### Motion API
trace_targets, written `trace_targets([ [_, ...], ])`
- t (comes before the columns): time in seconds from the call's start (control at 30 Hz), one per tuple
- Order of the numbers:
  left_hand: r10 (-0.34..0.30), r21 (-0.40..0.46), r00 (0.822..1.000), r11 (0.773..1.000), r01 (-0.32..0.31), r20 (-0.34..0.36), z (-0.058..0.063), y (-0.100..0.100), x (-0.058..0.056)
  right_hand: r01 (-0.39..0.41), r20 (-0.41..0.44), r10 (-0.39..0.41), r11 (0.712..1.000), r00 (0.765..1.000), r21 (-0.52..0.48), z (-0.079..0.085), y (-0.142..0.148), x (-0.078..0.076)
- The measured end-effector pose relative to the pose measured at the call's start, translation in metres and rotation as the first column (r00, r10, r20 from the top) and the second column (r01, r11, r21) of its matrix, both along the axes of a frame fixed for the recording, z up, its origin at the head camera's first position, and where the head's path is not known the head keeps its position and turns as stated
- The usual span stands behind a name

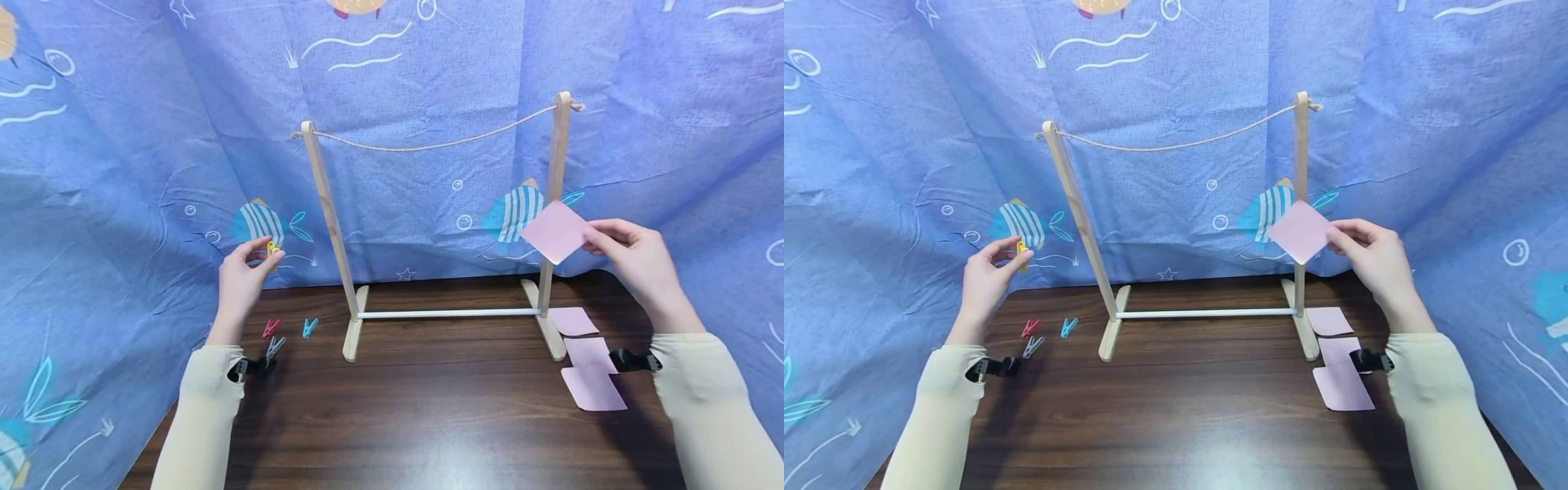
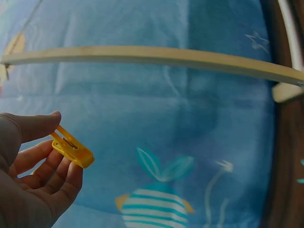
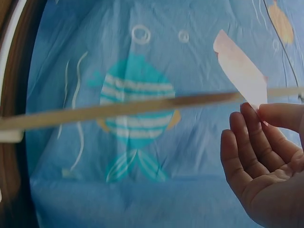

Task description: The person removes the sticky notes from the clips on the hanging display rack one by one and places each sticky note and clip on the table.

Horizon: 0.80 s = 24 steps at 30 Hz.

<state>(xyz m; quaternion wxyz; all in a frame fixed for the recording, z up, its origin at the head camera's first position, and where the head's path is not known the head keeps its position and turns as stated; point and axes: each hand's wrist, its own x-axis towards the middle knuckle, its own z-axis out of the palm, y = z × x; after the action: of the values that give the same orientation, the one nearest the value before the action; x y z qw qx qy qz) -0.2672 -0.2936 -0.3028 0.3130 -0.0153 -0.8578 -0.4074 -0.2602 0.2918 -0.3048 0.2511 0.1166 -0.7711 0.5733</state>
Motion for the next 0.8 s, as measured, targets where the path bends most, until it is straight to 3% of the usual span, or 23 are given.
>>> trace_targets([
  [0.23, 0.045, -0.036, 0.998, 0.998, -0.043, 0.051, -0.029, -0.011, -0.002, 0.044, 0.063, -0.043, 0.999, 0.997, -0.006, -0.012, 0.033, 0.013],
  [0.47, 0.062, -0.092, 0.992, 0.994, -0.053, 0.109, -0.049, -0.016, -0.001, -0.038, 0.085, 0.047, 0.994, 0.995, -0.105, -0.032, 0.059, 0.024],
  [0.57, 0.059, -0.108, 0.985, 0.993, -0.042, 0.161, -0.057, -0.019, -0.002, -0.059, 0.097, 0.068, 0.994, 0.993, -0.090, -0.041, 0.070, 0.029],
  [0.8, 0.028, -0.172, 0.976, 0.985, 0.009, 0.214, -0.078, -0.027, -0.005, -0.039, 0.168, 0.034, 0.999, 0.985, 0.024, -0.058, 0.083, 0.037],
])
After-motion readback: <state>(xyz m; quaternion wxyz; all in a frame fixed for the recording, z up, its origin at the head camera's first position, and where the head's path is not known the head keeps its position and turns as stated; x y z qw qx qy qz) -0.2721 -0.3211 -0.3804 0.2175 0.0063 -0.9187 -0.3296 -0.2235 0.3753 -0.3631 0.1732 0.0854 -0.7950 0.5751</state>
